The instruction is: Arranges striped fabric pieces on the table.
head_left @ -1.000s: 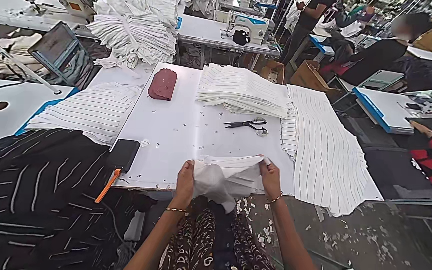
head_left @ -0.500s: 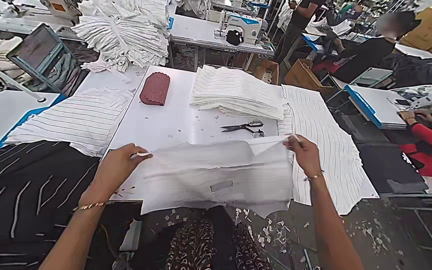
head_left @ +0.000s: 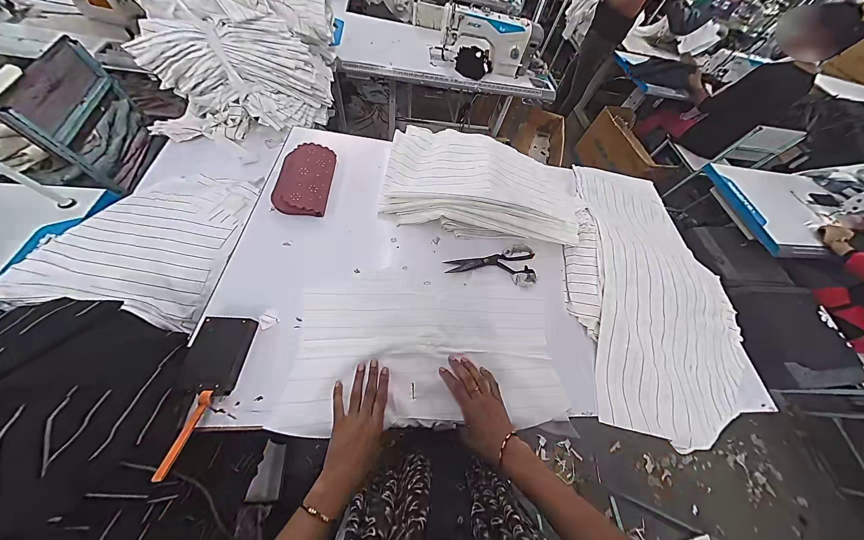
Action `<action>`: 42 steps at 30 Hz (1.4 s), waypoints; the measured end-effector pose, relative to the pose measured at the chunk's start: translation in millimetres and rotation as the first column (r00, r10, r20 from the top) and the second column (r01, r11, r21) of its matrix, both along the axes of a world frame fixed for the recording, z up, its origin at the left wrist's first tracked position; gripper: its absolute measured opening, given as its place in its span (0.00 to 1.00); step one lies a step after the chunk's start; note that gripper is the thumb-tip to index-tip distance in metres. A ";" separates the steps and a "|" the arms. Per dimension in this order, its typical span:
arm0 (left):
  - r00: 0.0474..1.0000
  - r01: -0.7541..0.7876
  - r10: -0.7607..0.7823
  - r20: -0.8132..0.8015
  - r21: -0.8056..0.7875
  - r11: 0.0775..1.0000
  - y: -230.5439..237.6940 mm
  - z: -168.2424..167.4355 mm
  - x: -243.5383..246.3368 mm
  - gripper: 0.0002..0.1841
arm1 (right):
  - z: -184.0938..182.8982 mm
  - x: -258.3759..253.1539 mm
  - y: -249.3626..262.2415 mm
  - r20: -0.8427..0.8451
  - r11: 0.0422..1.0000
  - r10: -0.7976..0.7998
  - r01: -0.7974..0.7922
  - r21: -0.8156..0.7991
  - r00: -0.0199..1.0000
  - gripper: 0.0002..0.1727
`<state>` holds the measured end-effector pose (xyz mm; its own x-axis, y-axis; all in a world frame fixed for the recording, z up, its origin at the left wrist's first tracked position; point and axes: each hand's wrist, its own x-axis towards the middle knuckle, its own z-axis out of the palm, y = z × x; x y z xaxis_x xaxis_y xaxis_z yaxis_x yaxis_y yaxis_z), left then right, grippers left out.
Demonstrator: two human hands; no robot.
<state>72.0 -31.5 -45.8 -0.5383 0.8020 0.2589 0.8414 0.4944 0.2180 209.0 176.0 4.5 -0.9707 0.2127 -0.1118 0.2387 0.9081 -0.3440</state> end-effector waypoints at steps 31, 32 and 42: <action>0.973 -0.117 0.128 0.195 -0.065 0.991 50.8 2.5 -135.0 0.46 | -6.2 -143.3 181.5 -0.104 0.908 -0.398 0.408 0.097 0.911 0.24; 0.970 -0.125 0.138 0.201 -0.080 0.989 49.1 3.1 -145.3 0.46 | -7.5 -146.2 180.3 -0.122 0.900 -0.413 0.425 0.093 0.902 0.24; 0.940 -0.234 0.255 0.225 -0.114 0.966 27.0 12.4 -206.8 0.47 | -1.6 -35.5 30.0 -0.127 0.992 0.097 -0.107 -0.073 0.987 0.29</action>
